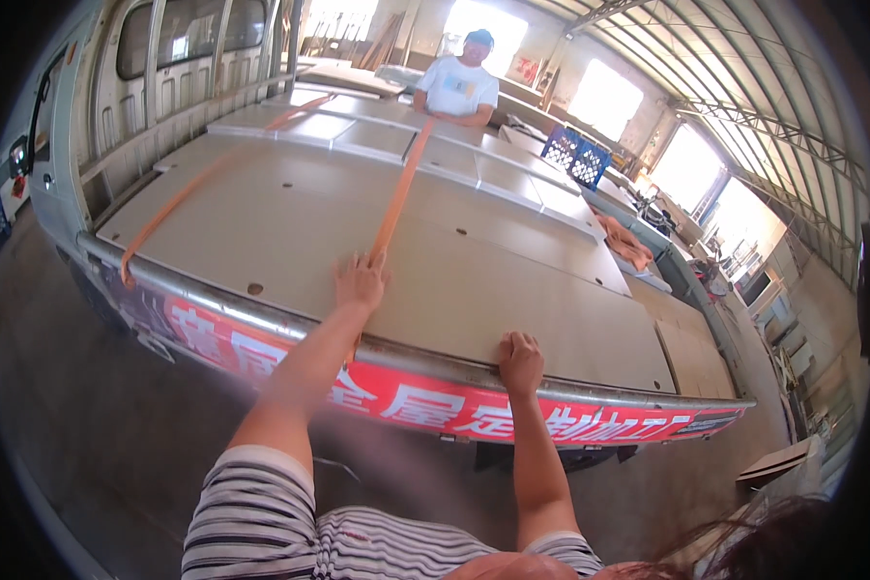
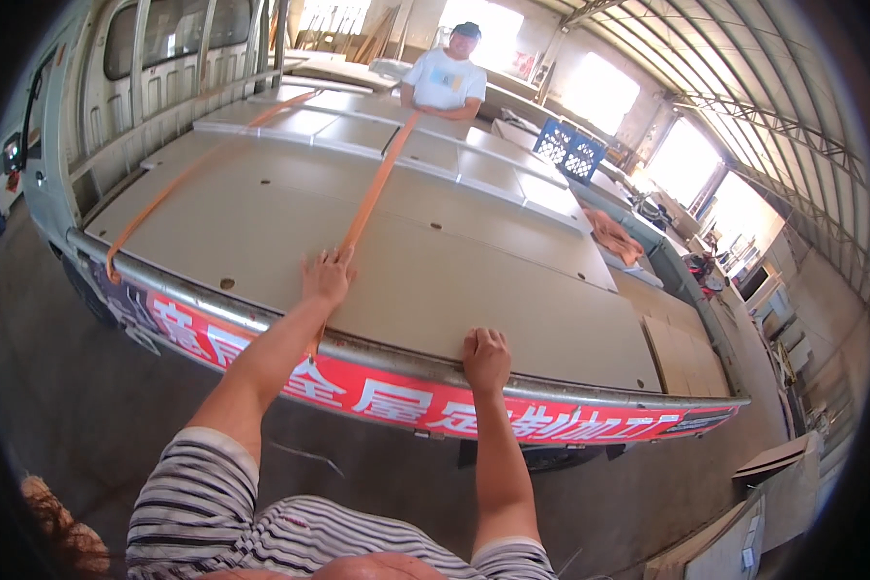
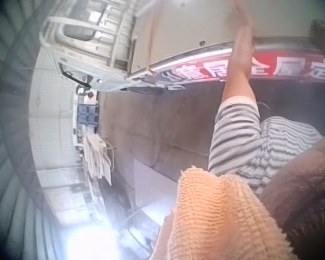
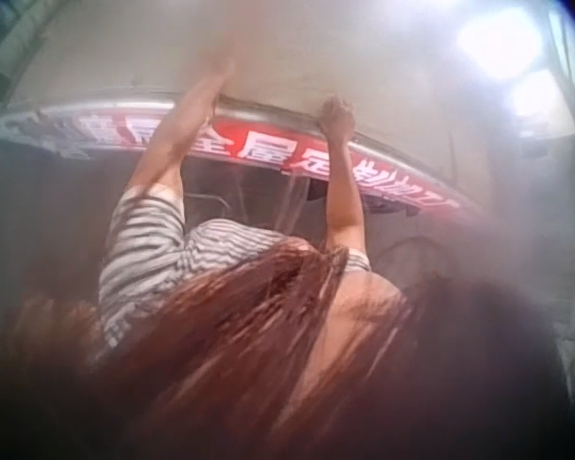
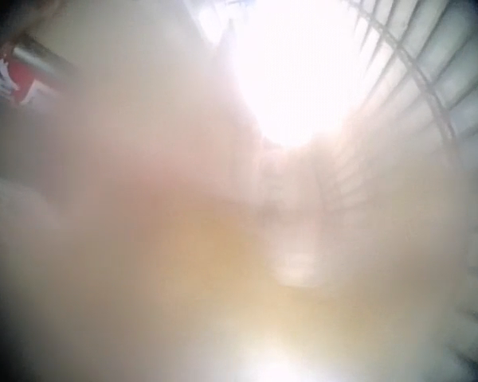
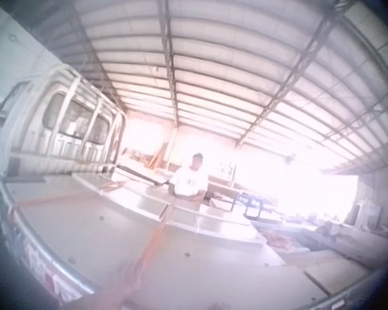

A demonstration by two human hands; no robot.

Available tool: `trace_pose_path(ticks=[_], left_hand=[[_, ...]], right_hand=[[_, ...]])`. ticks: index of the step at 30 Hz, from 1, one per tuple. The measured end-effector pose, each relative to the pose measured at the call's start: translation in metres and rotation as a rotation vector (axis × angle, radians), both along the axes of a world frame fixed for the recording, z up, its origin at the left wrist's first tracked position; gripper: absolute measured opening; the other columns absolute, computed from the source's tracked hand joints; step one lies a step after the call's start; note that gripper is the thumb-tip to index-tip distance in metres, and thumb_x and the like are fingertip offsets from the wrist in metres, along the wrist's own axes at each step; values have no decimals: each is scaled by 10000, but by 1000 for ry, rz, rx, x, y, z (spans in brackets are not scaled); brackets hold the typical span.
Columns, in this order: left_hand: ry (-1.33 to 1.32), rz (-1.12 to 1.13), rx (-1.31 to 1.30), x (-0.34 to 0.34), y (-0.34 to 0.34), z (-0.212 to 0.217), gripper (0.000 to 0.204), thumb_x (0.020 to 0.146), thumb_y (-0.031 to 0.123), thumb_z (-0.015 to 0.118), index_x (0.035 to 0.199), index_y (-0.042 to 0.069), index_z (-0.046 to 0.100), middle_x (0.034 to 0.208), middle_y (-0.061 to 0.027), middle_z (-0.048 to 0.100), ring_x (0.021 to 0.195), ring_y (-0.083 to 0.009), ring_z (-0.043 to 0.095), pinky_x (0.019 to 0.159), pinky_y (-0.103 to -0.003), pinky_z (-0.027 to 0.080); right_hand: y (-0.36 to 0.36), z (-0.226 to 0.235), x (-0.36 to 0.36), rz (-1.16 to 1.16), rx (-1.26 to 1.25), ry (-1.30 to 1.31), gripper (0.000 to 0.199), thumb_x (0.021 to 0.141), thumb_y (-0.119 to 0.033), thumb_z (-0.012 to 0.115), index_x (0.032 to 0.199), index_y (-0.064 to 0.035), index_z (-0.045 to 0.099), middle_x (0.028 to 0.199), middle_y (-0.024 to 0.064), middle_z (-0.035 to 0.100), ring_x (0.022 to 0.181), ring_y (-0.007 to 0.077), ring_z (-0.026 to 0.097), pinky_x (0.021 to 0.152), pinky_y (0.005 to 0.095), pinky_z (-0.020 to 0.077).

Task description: The person stacks wooden boards in the bed of a truck, closes the tailgate, and secures the load by threading and tightening orange straps across the boards by hand.

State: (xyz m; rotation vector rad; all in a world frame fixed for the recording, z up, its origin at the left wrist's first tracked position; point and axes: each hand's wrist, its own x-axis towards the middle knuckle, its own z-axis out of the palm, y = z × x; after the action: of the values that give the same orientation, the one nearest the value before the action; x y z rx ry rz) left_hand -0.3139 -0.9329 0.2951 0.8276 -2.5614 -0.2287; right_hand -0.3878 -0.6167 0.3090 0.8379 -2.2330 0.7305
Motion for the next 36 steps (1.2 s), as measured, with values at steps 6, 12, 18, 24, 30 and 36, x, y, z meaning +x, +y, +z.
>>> trace_pose_path(ticks=[6, 12, 18, 24, 30, 36], left_hand=[[-55, -15, 77, 2, 12, 8, 529, 958, 423, 473, 1455, 278, 367, 1457, -32, 434, 1373, -245, 353, 1126, -595, 190], [-68, 1, 67, 0, 10, 7, 527, 959, 426, 470, 1455, 283, 365, 1466, -24, 424, 1374, -232, 351, 1135, -595, 173], [-55, 3, 89, -1, 4, 3, 534, 959, 432, 467, 1461, 289, 353, 1477, -15, 413, 1377, -221, 346, 1136, -597, 166], [-67, -8, 86, 0, 3, 4, 540, 957, 428, 470, 1465, 294, 347, 1479, -16, 411, 1379, -222, 344, 1126, -610, 171], [-83, -4, 77, -1, 6, 5, 543, 954, 428, 478, 1462, 286, 352, 1465, -25, 428, 1367, -223, 363, 1115, -619, 183], [-71, -6, 69, 1, 8, 6, 550, 949, 436, 485, 1459, 274, 358, 1459, -28, 435, 1359, -223, 375, 1112, -623, 188]], right_hand=[[7, -3, 0, -22, 15, -11, 253, 910, -206, 545, 756, -16, 610, 813, 147, 639, 829, 350, 602, 729, 456, 495], [5, 1, 3, -29, 16, -4, 269, 912, -218, 549, 739, -23, 613, 796, 148, 636, 816, 345, 603, 715, 457, 495], [4, 1, 3, -3, 19, -9, 276, 914, -228, 549, 761, -11, 620, 825, 166, 642, 825, 361, 607, 723, 460, 493], [3, 2, 4, -14, 14, -15, 283, 917, -234, 545, 758, -10, 614, 819, 167, 639, 833, 359, 608, 733, 458, 492], [4, -5, -2, -40, 4, 14, 276, 908, -221, 550, 732, -19, 618, 808, 158, 646, 815, 352, 605, 732, 457, 493], [4, -3, -1, -24, 16, 24, 258, 897, -202, 554, 733, -13, 619, 802, 159, 646, 809, 352, 608, 742, 454, 494]])
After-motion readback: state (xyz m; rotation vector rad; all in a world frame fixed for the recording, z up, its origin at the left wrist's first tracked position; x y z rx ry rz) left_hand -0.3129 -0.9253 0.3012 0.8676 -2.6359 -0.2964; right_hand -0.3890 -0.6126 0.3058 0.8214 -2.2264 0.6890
